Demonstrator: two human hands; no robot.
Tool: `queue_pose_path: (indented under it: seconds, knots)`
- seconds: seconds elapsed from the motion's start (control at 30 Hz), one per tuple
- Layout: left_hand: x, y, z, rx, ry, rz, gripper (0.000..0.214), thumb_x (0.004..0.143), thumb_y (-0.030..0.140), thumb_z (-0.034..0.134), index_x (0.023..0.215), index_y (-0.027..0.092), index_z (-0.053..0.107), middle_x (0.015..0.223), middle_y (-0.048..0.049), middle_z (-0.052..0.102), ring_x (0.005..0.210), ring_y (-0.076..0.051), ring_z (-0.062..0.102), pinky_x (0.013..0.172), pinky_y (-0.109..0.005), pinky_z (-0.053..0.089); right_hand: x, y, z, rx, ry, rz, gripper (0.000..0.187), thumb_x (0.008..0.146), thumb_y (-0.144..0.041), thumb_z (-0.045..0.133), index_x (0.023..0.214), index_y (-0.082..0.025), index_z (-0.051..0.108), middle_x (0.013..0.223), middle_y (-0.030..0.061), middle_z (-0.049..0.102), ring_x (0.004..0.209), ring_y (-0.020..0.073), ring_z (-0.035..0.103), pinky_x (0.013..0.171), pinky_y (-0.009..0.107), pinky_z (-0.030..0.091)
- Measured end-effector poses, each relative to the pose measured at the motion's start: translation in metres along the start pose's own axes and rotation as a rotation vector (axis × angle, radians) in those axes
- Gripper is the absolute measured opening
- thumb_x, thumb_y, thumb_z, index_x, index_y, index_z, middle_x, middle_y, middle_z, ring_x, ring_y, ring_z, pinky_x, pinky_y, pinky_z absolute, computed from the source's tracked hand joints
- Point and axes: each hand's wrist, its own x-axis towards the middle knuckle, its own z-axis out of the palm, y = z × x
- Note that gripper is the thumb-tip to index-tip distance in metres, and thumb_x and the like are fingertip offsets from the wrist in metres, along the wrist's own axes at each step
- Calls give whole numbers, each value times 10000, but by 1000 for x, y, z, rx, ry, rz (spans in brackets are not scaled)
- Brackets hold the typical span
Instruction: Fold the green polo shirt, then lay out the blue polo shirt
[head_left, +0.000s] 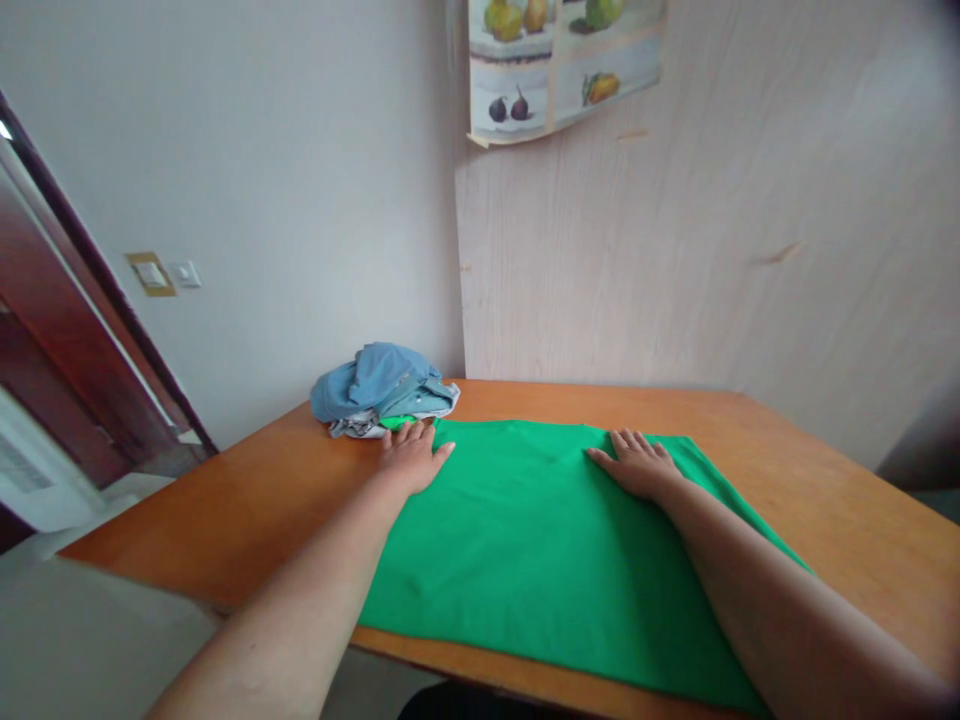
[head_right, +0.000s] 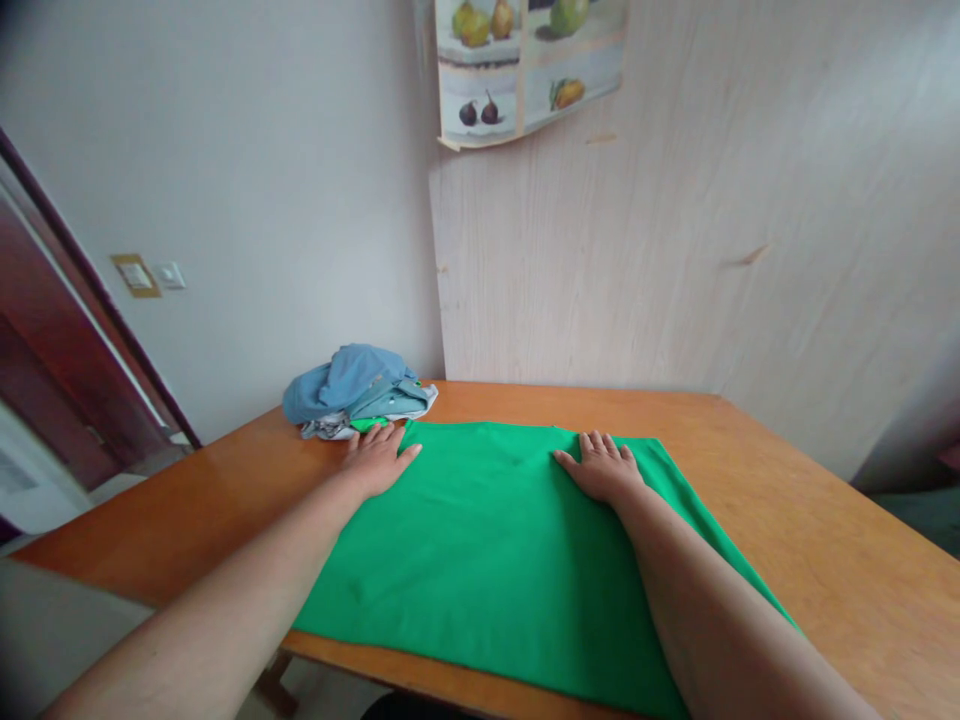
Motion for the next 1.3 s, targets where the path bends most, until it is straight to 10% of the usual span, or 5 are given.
queue_pose_path:
  seconds: [0.3, 0.57, 0.97, 1.3]
  knots:
    - [-49, 27, -20, -50, 47, 130, 551, 1013, 488, 298, 1431, 192, 503, 1576, -127, 406, 1480, -313, 305, 1184, -575, 191, -21, -22, -22, -34, -6, 14, 839, 962, -685, 238, 1577, -116, 269, 1649, 163, 211, 1526, 332, 119, 1203, 566, 122]
    - [-104, 63, -28, -128, -81, 325, 733, 947, 695, 284, 1526, 263, 408, 1632, -80, 279, 1516, -340, 207, 1180, -631, 121, -106, -64, -24, 46, -44, -247, 870, 950, -739, 173, 1576, -148, 295, 1654, 134, 204, 1530, 313, 116, 1213, 526, 134]
    - [-111, -7, -16, -68, -120, 176, 804, 917, 667, 287, 1579, 210, 299, 1652, -84, 217, 1528, -315, 174, 1189, -563, 196, -129, 59, -28, -6, -15, 54, 867, 953, -729, 189, 1585, -139, 258, 1652, 148, 202, 1531, 291, 125, 1213, 531, 120]
    - [-115, -6, -22, -73, -133, 140, 812, 893, 689, 286, 1576, 252, 304, 1654, -80, 203, 1522, -358, 170, 1165, -672, 119, -147, 74, -43, -24, -30, 86, 790, 971, -691, 161, 1594, -210, 233, 1658, 109, 201, 1534, 306, 97, 1171, 666, 44]
